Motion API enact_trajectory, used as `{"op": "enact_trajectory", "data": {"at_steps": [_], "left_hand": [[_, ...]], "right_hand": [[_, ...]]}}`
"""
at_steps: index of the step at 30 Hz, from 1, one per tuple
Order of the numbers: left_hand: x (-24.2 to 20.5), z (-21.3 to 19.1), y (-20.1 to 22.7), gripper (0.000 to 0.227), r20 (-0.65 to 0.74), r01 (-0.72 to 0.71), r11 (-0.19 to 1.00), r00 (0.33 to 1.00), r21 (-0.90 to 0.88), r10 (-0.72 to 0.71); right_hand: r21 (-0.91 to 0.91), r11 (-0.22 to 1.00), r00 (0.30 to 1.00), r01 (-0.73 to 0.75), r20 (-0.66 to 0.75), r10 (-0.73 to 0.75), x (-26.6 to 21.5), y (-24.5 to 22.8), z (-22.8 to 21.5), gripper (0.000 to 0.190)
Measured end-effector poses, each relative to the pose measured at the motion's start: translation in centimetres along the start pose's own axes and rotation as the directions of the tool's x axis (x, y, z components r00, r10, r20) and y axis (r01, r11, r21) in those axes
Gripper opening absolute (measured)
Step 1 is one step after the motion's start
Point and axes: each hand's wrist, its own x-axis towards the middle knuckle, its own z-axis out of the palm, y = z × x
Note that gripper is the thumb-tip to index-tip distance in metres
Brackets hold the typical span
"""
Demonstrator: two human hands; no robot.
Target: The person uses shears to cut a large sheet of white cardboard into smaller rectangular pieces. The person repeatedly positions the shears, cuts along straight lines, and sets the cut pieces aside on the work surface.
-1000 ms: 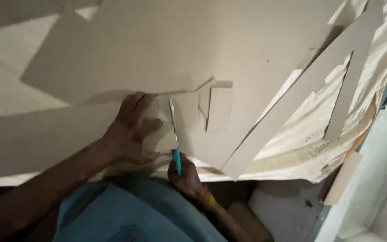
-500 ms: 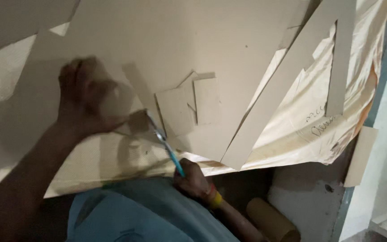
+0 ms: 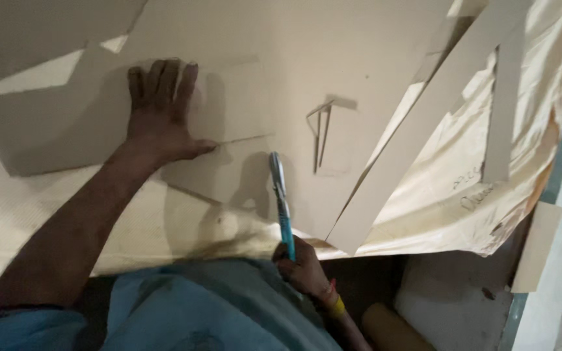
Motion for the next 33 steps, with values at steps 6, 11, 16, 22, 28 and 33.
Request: {"op": "enact_trajectory", "data": {"at_steps": [6,11,16,22,28,33], "left_hand": [[-0.6,1.4,-1.1,0.133,-0.081,-0.135,0.98,0.986,0.149,0.149],[-1.2,2.2,-1.1,0.136,-0.14,-0.18,0.97,0.969,0.162,0.203],[-1.3,3.4,-0.6,0.134,-0.115,-0.215,0.97,0.967,0.109,0.227],[-1.5,3.4,0.1,0.135,-0.083,-0.225,0.972,0.97,0.065,0.23],[0.0,3.7,2.2,0.144,-0.054,-0.219,0.976,0.974,0.011,0.219],[0.9,4.2,2.5,0.134,-0.033,-0.237,0.972,0.971,0.005,0.237]], "right_hand": [[0.031,0.998,0.995,0.055,0.081,-0.057,1.1,-1.4,3.1,0.049],[0.105,0.994,0.995,0.004,0.094,-0.014,1.5,-1.9,3.5,0.06],[0.123,0.992,0.997,0.001,0.081,-0.011,2.3,-2.2,3.8,0.063],[0.046,0.998,0.996,-0.039,0.076,0.035,2.8,-2.6,3.6,0.061],[-0.092,0.992,0.994,0.089,0.076,-0.082,2.9,-1.9,3.5,0.022],[-0.079,0.992,0.993,0.103,0.069,-0.097,2.8,-1.5,3.5,0.021]]}}
